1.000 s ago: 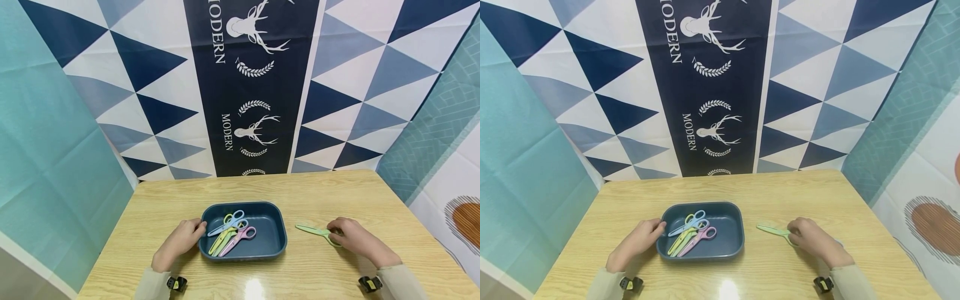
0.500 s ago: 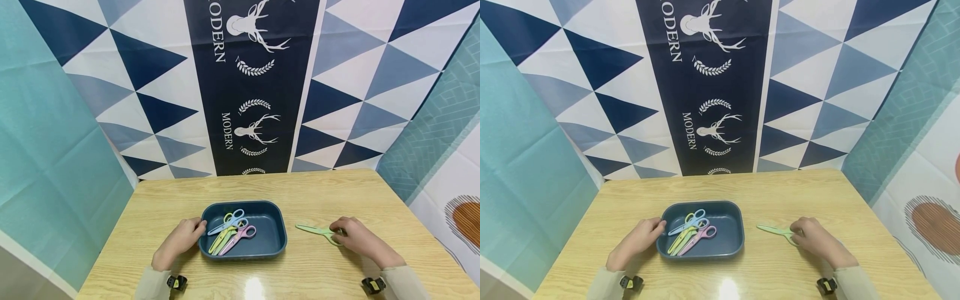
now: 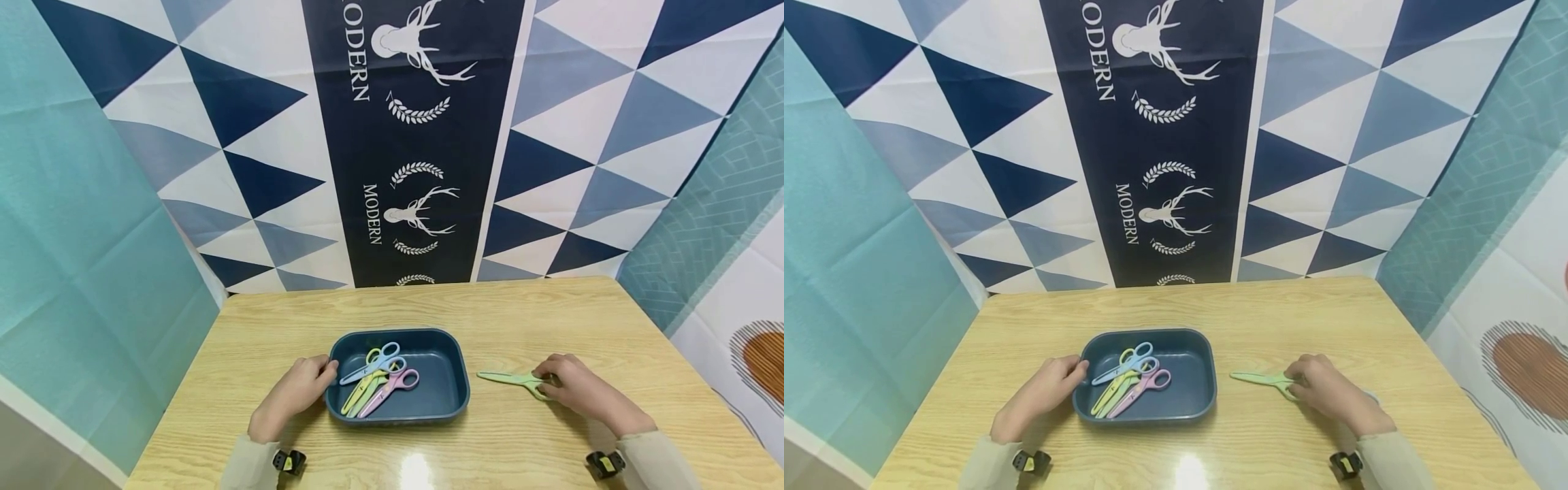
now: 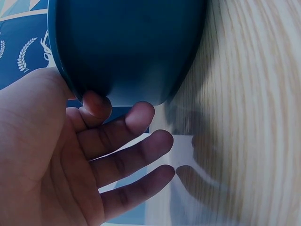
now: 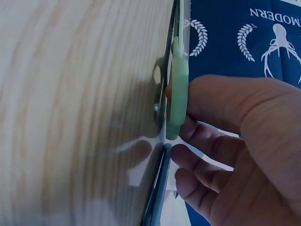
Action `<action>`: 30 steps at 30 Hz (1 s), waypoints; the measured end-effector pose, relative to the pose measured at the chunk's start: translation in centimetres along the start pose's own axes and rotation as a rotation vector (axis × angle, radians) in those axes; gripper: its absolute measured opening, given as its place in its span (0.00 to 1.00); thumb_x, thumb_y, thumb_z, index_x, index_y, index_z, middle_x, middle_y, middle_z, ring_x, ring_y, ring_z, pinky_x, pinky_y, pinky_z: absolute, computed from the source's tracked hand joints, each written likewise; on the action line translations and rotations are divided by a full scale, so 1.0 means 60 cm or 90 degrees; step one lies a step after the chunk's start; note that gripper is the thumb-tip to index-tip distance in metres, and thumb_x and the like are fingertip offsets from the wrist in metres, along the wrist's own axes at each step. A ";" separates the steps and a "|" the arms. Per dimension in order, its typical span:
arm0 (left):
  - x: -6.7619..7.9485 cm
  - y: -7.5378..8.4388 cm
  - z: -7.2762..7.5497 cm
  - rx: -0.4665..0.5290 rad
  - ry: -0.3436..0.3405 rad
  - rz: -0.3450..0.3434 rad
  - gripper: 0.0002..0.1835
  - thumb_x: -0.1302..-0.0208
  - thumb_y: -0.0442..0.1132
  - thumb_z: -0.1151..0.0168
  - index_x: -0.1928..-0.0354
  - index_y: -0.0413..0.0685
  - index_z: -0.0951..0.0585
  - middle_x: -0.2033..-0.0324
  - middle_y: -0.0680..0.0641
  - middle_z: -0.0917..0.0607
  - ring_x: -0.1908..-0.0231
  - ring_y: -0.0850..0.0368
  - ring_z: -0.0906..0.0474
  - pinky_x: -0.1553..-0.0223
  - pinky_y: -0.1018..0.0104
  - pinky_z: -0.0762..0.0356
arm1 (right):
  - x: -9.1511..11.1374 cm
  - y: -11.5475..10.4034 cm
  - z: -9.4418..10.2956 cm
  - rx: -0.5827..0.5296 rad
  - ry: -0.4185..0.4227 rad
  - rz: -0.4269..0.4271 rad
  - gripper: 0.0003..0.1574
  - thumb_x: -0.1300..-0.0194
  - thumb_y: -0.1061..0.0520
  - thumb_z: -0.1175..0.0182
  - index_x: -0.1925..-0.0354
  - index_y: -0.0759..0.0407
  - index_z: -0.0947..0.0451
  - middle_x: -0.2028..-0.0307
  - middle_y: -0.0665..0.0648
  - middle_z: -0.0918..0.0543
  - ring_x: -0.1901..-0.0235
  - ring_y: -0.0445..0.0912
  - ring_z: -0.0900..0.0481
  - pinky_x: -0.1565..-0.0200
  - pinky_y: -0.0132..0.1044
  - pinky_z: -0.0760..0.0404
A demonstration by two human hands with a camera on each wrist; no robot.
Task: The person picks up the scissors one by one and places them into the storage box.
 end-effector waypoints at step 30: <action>-0.001 0.003 0.000 -0.003 -0.003 0.000 0.20 0.20 0.42 0.49 0.77 0.52 0.29 0.84 0.57 0.32 0.84 0.66 0.38 0.78 0.72 0.38 | -0.027 -0.038 0.052 0.035 0.038 0.091 0.07 0.36 0.65 0.31 0.59 0.64 0.17 0.62 0.55 0.18 0.62 0.49 0.18 0.61 0.41 0.18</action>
Point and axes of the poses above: each hand's wrist, its own x-axis away from the middle knuckle, its own z-axis out of the back of the hand, y = z × x, the point moved 9 cm from there along -x, towards the middle knuckle
